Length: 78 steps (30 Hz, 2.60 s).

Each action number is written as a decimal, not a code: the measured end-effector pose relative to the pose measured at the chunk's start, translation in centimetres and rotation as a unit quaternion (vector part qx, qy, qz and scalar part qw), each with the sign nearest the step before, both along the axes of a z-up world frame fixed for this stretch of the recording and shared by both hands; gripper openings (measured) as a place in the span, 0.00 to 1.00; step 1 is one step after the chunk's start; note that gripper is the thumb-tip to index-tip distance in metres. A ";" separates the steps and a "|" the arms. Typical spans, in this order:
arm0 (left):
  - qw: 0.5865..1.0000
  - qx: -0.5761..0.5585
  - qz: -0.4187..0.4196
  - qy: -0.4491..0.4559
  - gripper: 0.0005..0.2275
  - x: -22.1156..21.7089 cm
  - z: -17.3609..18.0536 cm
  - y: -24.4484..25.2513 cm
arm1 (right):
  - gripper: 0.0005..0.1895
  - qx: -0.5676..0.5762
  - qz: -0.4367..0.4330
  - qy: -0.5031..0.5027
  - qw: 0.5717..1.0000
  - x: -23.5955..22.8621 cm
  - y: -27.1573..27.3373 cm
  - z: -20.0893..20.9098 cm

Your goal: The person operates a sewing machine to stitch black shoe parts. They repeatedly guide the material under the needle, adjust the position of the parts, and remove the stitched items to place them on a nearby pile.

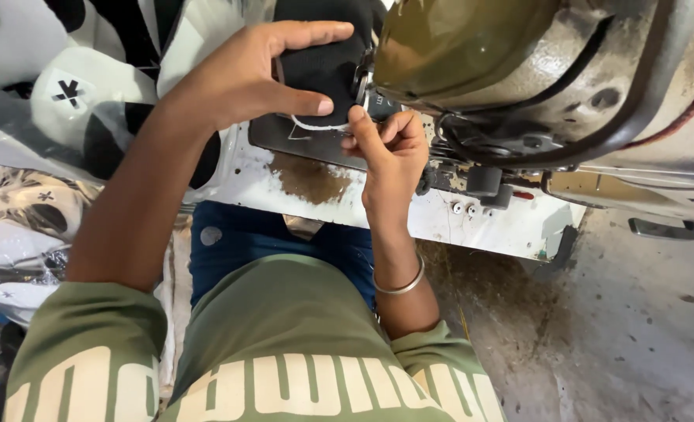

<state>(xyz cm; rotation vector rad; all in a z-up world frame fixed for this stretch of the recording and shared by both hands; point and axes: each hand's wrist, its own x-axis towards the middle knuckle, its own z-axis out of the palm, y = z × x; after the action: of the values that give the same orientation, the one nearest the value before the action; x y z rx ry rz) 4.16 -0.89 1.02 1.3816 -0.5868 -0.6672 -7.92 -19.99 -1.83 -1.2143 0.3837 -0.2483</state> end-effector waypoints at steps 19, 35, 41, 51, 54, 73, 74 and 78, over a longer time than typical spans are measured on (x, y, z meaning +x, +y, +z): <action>0.904 -0.046 0.424 -0.020 0.17 -9.5 -3.7 -1.2 | 0.20 0.020 -0.041 -0.017 0.999 0.1 0.7 0.0; 0.921 -0.013 0.387 0.033 0.11 -14.7 -4.6 -3.6 | 0.18 0.038 0.003 -0.039 0.999 -0.4 0.3 -0.4; 0.927 0.013 0.376 0.001 0.13 -13.5 -4.7 -4.1 | 0.15 0.039 -0.004 -0.030 0.999 -0.6 0.4 -0.3; 0.945 -0.061 0.316 0.050 0.16 -9.7 -2.5 -4.5 | 0.13 -0.156 0.015 -0.051 0.986 -3.6 -5.5 -0.2; 0.950 -0.036 0.310 0.000 0.16 -8.0 -1.8 -4.0 | 0.19 -0.477 -0.288 -0.193 0.808 -6.6 -14.6 0.8; 0.949 0.046 0.306 -0.062 0.14 -19.5 -6.8 0.5 | 0.12 -0.692 0.211 -0.016 0.690 6.0 -12.0 -7.7; 0.954 0.067 0.284 -0.066 0.13 -20.8 -7.3 1.1 | 0.12 -0.721 0.282 0.002 0.633 8.4 -13.1 -11.7; 0.960 0.093 0.254 -0.071 0.11 -21.1 -5.2 3.1 | 0.12 -0.780 0.300 0.015 0.548 12.8 -11.5 -10.3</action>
<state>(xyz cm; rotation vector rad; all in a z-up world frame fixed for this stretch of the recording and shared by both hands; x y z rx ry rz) -16.90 2.23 -4.14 1.6832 -0.2608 -0.2108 4.83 -31.48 -12.16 -3.0483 -0.4627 0.1378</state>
